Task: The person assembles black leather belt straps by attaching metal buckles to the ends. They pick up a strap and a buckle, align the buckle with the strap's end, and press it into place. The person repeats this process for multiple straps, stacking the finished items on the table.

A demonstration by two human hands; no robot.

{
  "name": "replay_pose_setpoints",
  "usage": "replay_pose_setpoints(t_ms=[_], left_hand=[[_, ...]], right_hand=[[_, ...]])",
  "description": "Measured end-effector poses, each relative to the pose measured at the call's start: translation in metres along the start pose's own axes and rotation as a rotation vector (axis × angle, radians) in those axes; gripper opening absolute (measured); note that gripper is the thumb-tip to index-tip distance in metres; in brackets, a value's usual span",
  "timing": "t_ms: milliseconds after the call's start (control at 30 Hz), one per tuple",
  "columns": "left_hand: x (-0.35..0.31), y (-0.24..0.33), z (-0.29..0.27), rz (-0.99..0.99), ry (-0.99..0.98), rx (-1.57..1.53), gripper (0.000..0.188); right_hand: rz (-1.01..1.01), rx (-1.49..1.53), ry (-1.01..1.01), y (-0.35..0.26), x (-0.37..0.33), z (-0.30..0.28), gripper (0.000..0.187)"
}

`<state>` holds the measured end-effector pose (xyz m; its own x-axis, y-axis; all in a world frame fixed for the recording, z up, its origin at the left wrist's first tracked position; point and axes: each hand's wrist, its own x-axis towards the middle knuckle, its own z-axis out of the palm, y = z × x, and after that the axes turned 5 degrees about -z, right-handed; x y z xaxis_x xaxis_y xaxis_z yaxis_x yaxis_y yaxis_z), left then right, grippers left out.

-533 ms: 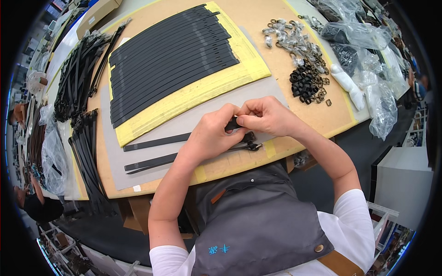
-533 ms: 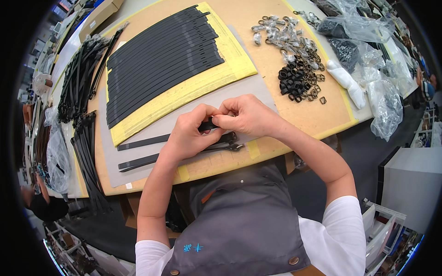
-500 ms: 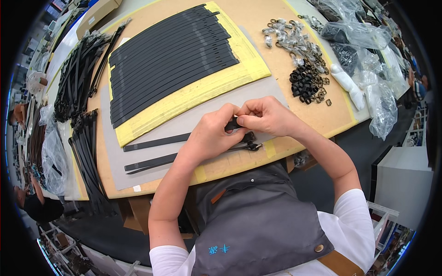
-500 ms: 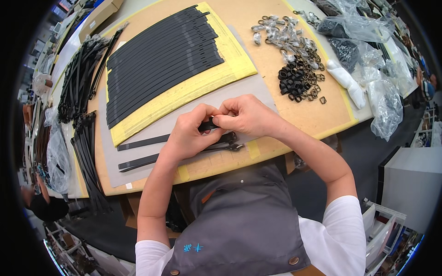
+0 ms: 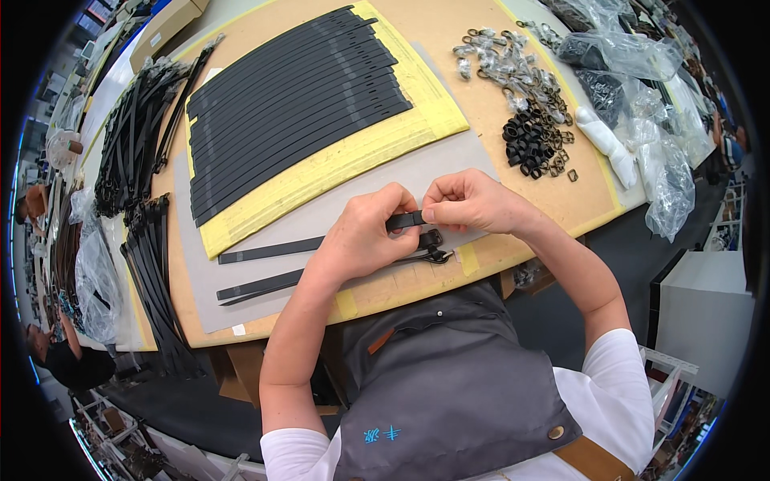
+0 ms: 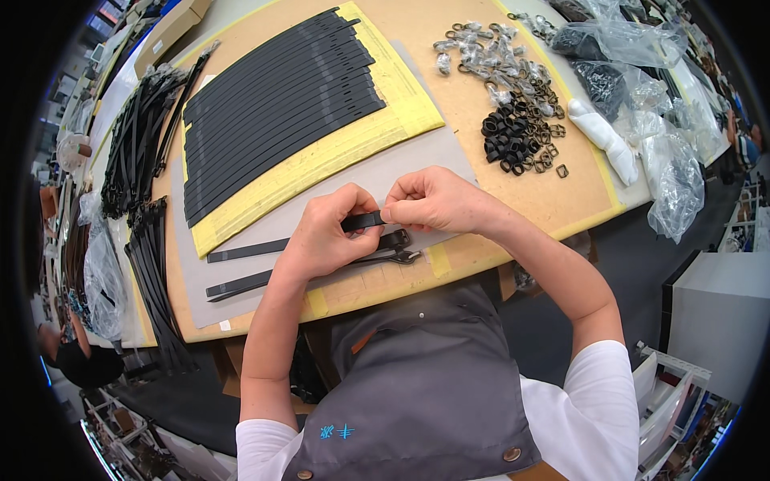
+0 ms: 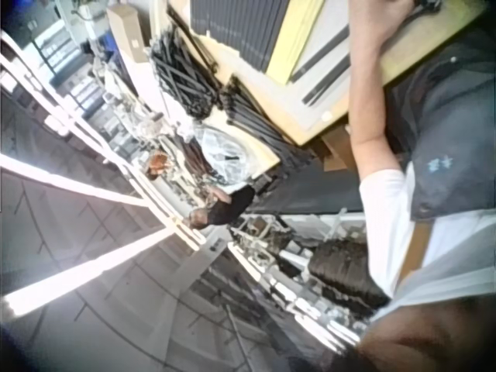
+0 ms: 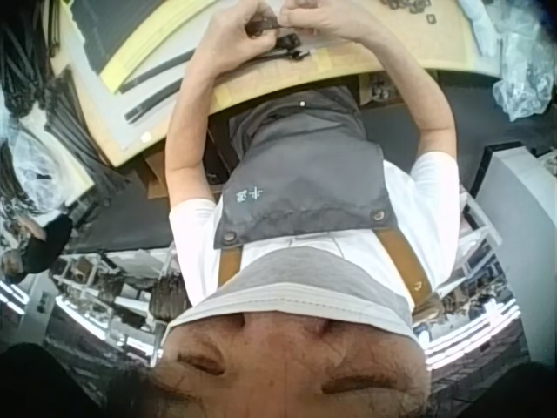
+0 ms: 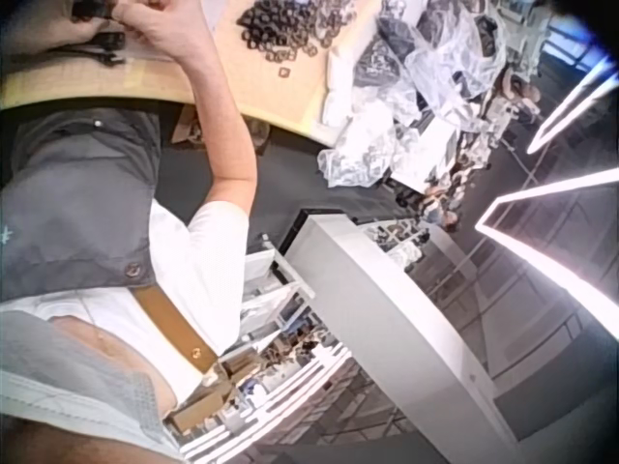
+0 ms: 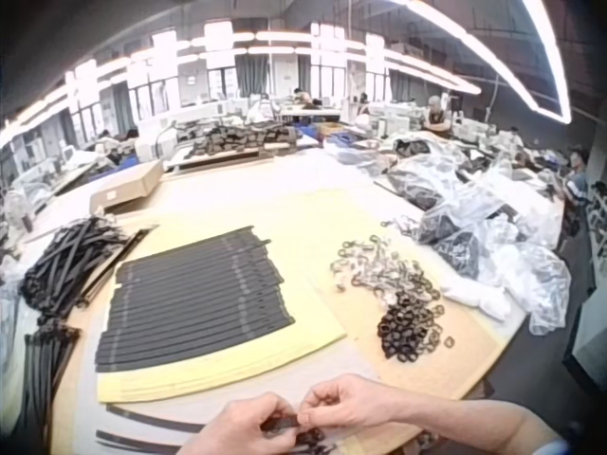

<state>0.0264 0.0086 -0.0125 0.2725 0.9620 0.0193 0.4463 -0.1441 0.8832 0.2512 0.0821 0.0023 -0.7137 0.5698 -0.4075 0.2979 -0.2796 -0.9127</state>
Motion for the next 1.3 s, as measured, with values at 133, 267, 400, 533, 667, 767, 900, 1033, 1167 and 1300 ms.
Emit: replay_pose_setpoints(t_ms=[133, 267, 400, 533, 667, 767, 900, 1033, 1167, 1300], left_hand=[[0.0005, -0.0041, 0.0024, 0.029, 0.037, -0.005, 0.021], [0.0007, -0.0036, 0.0014, 0.011, 0.038, 0.006, 0.022], [0.0008, -0.0026, 0.0015, -0.012, 0.039, -0.002, 0.021], [0.001, -0.0046, 0.003, -0.008, 0.04, -0.003, 0.021], [0.0012, -0.0034, 0.0026, -0.02, 0.034, 0.008, 0.02], [0.0013, -0.0031, 0.0026, -0.019, 0.035, 0.009, 0.02], [0.0012, -0.004, 0.0029, -0.012, 0.037, 0.018, 0.02], [0.001, -0.0046, 0.003, 0.015, 0.044, 0.03, 0.02], [0.0008, -0.0045, 0.0031, 0.047, 0.051, 0.048, 0.02], [0.0002, -0.0061, 0.003, 0.076, 0.059, 0.05, 0.021]], right_hand=[[0.003, -0.006, 0.001, 0.0019, 0.0007, -0.0001, 0.018], [0.002, -0.003, -0.007, 0.0035, 0.0022, -0.0009, 0.019], [-0.01, -0.012, -0.011, 0.0042, 0.0027, -0.0016, 0.021], [-0.032, -0.015, 0.006, 0.0056, 0.0031, -0.0005, 0.023], [-0.034, -0.002, 0.012, 0.0069, 0.0037, -0.0003, 0.025], [-0.04, -0.014, 0.014, 0.0059, 0.0032, -0.0001, 0.026], [-0.052, -0.032, 0.012, 0.005, 0.0025, -0.0003, 0.026], [-0.059, -0.045, 0.003, 0.0043, 0.0027, -0.0011, 0.026], [-0.066, -0.032, -0.018, 0.0062, 0.0033, -0.0031, 0.027], [-0.079, -0.036, -0.022, 0.005, 0.0028, -0.003, 0.027]])
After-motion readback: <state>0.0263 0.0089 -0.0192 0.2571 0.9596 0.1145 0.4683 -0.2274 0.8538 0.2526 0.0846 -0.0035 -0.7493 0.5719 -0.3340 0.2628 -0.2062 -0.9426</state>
